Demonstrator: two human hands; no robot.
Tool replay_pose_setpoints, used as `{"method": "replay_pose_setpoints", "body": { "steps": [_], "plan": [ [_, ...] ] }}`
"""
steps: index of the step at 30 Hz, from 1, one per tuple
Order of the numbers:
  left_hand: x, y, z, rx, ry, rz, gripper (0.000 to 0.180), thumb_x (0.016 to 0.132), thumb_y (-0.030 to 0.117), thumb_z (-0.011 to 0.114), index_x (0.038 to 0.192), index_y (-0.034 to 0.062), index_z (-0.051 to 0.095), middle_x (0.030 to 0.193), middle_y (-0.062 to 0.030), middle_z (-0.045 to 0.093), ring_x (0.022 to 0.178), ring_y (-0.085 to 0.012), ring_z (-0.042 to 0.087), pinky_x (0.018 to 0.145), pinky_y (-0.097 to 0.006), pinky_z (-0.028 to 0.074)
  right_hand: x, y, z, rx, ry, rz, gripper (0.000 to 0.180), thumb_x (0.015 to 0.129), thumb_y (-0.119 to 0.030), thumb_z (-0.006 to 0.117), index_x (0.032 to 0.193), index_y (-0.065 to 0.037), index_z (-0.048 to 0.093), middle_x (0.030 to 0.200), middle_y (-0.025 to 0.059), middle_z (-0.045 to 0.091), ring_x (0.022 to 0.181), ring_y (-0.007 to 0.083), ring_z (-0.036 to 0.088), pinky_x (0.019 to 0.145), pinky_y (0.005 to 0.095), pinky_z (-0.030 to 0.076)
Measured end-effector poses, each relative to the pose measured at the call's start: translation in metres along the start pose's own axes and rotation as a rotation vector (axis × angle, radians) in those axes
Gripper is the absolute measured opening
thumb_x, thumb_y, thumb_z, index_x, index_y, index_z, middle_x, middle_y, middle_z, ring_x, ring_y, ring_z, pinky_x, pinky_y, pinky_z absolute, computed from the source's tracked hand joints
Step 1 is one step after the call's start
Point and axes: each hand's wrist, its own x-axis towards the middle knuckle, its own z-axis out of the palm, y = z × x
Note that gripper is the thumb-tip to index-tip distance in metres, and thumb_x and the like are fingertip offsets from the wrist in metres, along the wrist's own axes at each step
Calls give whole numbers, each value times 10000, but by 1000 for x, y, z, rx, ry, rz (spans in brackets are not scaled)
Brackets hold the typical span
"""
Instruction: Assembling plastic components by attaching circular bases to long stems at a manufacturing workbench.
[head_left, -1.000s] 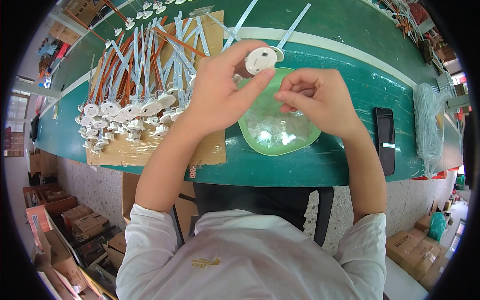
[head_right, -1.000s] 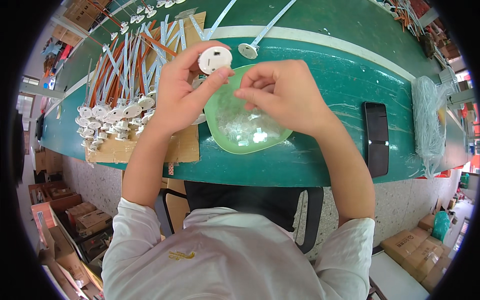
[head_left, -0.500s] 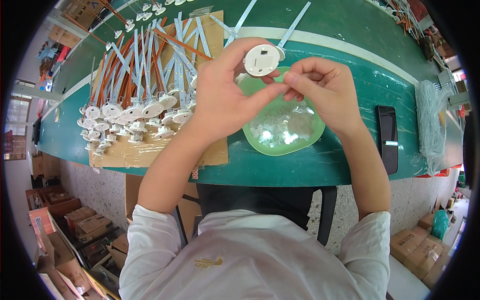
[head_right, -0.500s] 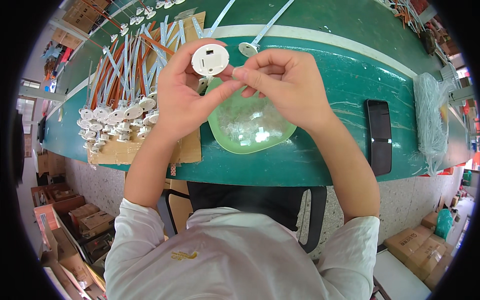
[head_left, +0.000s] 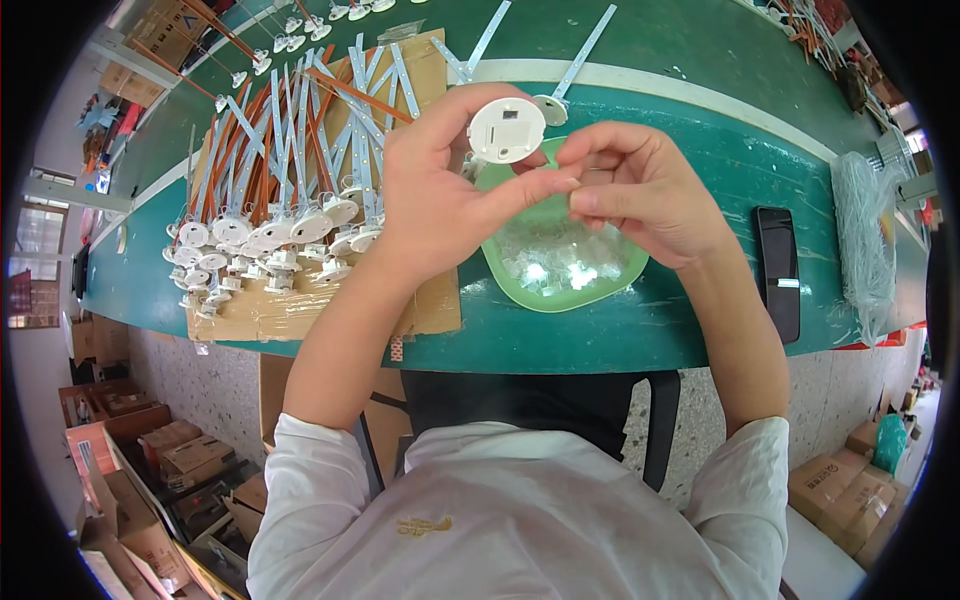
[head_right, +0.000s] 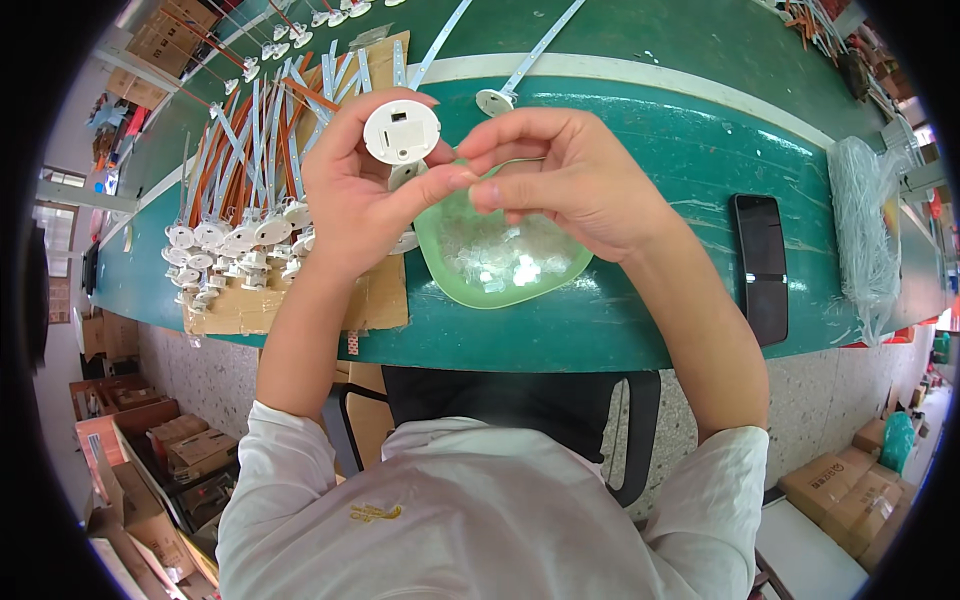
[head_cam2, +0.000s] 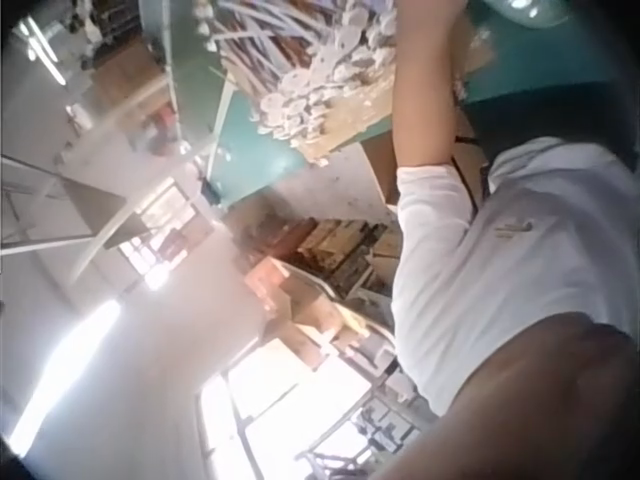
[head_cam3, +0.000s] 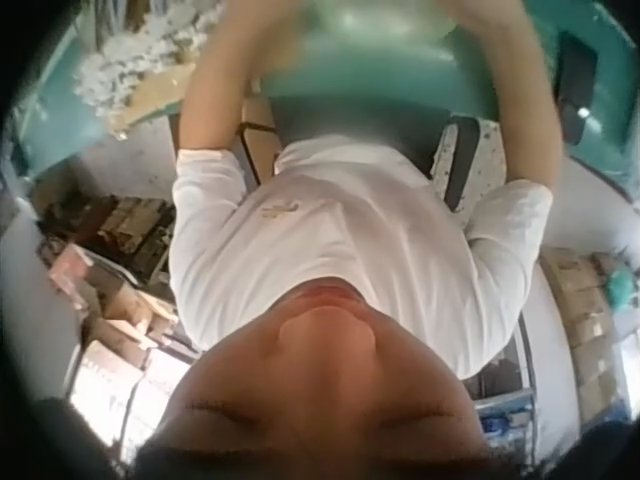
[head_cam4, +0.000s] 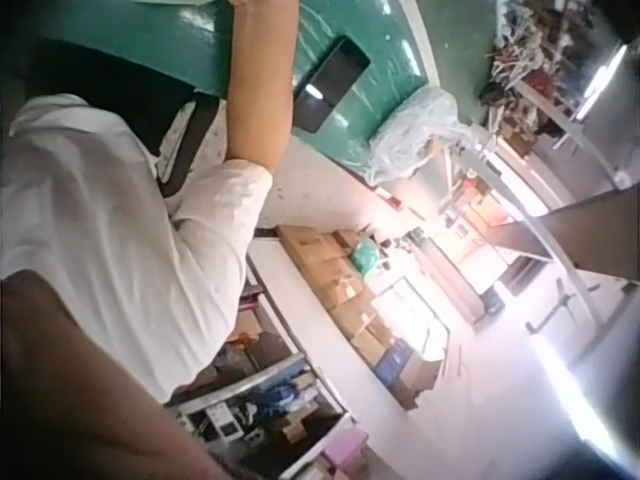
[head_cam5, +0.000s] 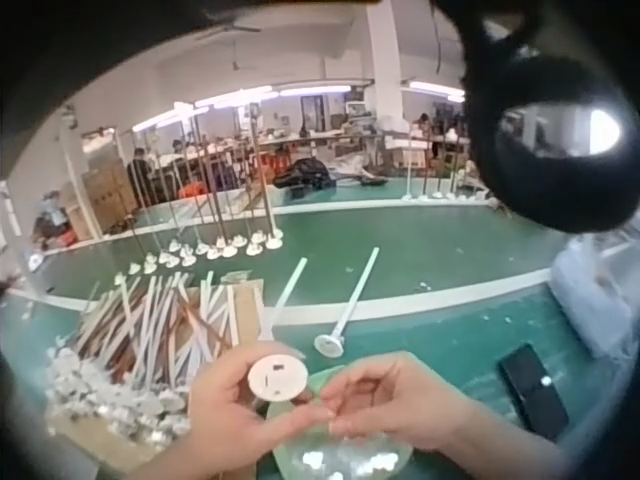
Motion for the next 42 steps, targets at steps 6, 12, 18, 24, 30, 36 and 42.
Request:
{"method": "replay_pose_setpoints", "body": {
  "steps": [6,12,18,24,30,36,42],
  "plan": [
    [-1,0,0,-52,-21,-30,394,807,3,820,1158,-2,641,1029,-60,695,930,-121,675,851,-283,541,0,4,3,-181,195,-80,175,823,31,770,993,23,734,848,113,740,738,154,700,630,243,519],
    [-3,-1,2,-132,-34,-81,380,836,-20,781,1185,4,632,1118,-61,669,1045,-121,629,923,-282,501,-1,-4,9,-325,259,-172,216,805,39,791,1000,32,696,858,114,740,786,160,729,686,257,574],
    [-2,3,2,-94,-36,-108,380,841,-24,777,1190,13,631,1119,-57,669,1047,-121,631,927,-277,503,-1,1,11,-399,284,-222,231,791,89,787,972,18,662,890,130,743,818,171,744,758,264,607],
    [-3,1,2,-87,6,-104,384,845,-28,775,1196,13,623,1120,-55,669,1038,-115,631,911,-272,506,1,13,15,-332,350,-314,209,803,3,827,960,28,691,894,108,749,834,139,740,754,243,594],
    [-3,0,3,-44,81,-53,368,856,-18,774,1186,14,616,1100,-50,670,1000,-111,633,867,-267,507,-1,13,25,-410,333,-235,147,902,-3,731,1041,29,700,945,106,747,836,171,747,622,222,528],
    [-2,2,2,-17,77,-21,371,869,-36,754,1203,-2,598,1023,-57,685,952,-117,657,843,-268,531,-6,14,35,-484,336,-307,124,944,-28,688,1048,40,700,945,96,742,830,170,745,627,223,535],
    [-2,1,3,45,-38,84,460,898,-49,700,1330,-37,541,1063,-112,706,1027,-170,677,910,-310,539,-9,18,25,-825,365,-575,104,922,33,682,1018,71,690,927,115,734,800,170,740,692,246,581]
  ]
}}
